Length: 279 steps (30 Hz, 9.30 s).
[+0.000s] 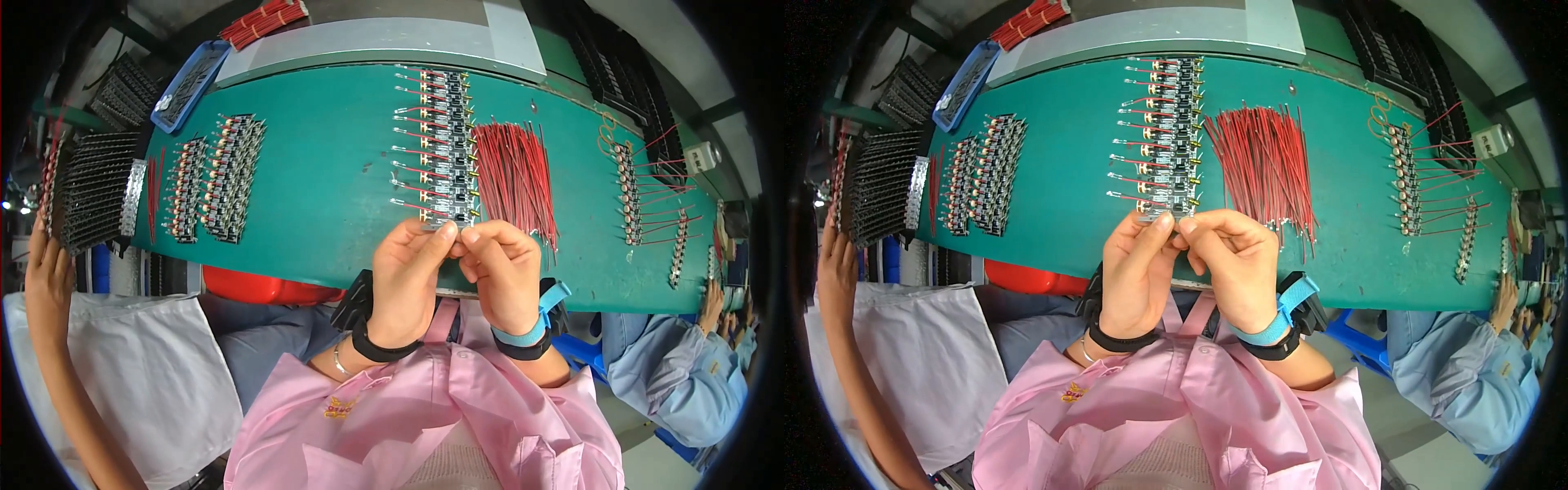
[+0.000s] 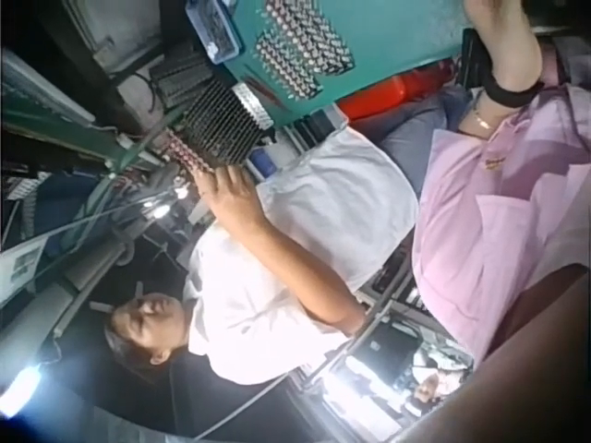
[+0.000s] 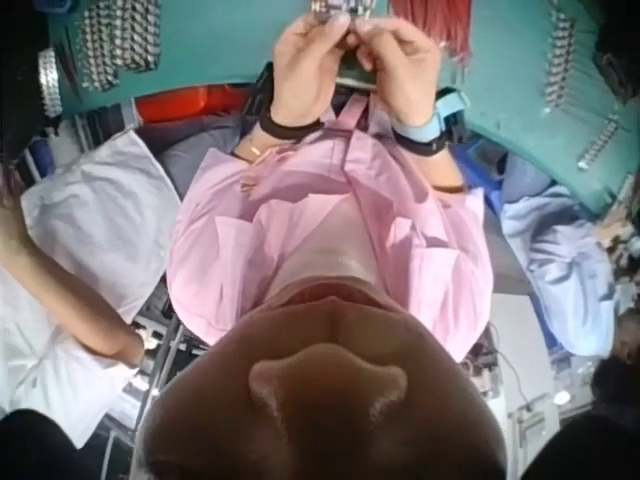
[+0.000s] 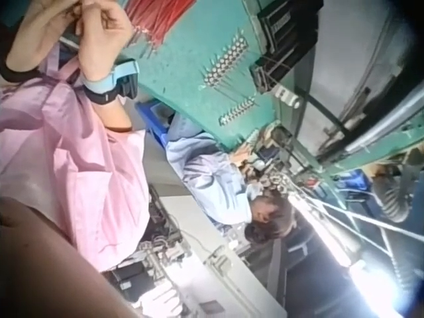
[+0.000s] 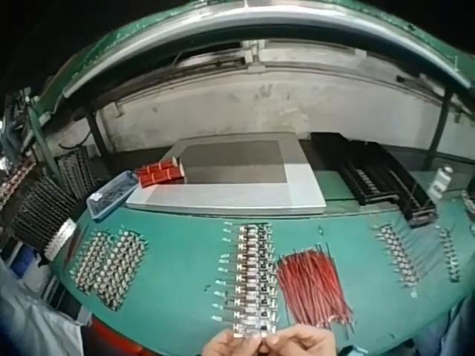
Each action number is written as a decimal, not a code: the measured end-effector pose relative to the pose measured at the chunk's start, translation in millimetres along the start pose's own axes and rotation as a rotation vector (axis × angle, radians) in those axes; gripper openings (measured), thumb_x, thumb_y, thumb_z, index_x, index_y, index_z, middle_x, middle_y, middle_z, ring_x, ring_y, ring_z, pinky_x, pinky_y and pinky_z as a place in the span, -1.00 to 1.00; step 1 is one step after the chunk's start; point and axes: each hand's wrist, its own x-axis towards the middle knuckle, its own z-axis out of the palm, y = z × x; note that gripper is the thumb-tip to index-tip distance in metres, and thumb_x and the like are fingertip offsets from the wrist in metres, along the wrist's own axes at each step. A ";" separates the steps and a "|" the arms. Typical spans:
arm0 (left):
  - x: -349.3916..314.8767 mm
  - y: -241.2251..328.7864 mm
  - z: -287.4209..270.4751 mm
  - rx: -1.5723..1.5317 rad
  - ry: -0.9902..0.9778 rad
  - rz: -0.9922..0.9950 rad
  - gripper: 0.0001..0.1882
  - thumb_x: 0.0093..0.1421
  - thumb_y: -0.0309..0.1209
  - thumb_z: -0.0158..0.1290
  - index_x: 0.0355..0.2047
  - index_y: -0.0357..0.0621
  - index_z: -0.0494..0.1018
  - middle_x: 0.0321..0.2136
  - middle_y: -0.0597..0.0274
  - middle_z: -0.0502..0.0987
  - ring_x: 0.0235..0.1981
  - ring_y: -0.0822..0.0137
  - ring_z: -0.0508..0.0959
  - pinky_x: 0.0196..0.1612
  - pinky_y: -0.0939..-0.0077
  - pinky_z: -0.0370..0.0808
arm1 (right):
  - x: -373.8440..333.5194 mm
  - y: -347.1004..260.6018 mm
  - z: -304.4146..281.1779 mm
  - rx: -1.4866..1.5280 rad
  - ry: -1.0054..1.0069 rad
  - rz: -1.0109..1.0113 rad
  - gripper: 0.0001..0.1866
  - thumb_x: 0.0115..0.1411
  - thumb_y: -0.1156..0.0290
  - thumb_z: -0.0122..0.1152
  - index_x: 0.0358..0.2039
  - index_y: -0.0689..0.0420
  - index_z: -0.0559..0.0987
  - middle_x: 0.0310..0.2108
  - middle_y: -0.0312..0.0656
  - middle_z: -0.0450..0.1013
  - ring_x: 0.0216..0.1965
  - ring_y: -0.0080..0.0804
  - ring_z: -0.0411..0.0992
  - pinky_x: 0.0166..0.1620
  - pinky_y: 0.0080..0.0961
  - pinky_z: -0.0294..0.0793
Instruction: The person picks up a circuit board strip and inserts red wires into the components by hand. After filling the strip, the person sets it aside on the table and picks up a new circuit board strip to repeat the process.
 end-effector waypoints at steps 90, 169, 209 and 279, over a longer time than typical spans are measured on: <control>73.2 43.7 6.6 0.386 -0.091 -0.630 -0.60 -0.04 -0.67 0.01 -0.17 -0.27 0.16 -0.27 0.20 0.41 -0.41 0.47 0.47 -0.54 0.61 0.52 | 105.6 -92.7 -132.9 -1.318 0.238 0.008 -0.83 0.05 0.42 0.11 -0.50 0.29 0.47 -0.56 -0.35 0.37 -0.60 -0.74 0.21 -0.54 -0.81 0.13; 65.6 36.9 3.1 0.453 -0.303 -0.731 -0.70 -0.02 -0.61 0.03 -0.24 -0.26 0.28 -0.40 0.33 0.34 -0.36 0.53 0.40 -0.44 0.71 0.45 | 71.9 -56.9 -57.6 -0.823 -0.187 -0.442 -0.93 -0.12 0.71 0.08 -0.58 0.31 0.41 -0.58 -0.26 0.31 -0.60 -0.65 0.19 -0.54 -0.75 0.15; 61.2 30.5 -1.7 0.455 -0.371 -0.578 -0.71 -0.03 -0.63 0.02 -0.24 -0.28 0.28 -0.36 0.38 0.31 -0.30 0.55 0.39 -0.38 0.73 0.39 | 74.4 -51.5 -48.3 -1.191 -0.226 -0.679 -0.90 -0.22 0.68 0.15 -0.66 0.24 0.42 -0.70 -0.20 0.30 -0.66 -0.40 0.25 -0.55 -0.59 0.19; 71.5 42.4 6.4 0.423 -0.170 -0.772 -0.61 0.02 -0.59 -0.02 -0.12 -0.20 0.17 -0.28 0.23 0.41 -0.33 0.52 0.45 -0.48 0.68 0.46 | 75.5 -78.4 -92.2 -0.835 0.112 -0.113 -0.90 0.04 0.51 0.09 -0.47 0.30 0.48 -0.55 -0.27 0.39 -0.53 -0.65 0.28 -0.46 -0.78 0.22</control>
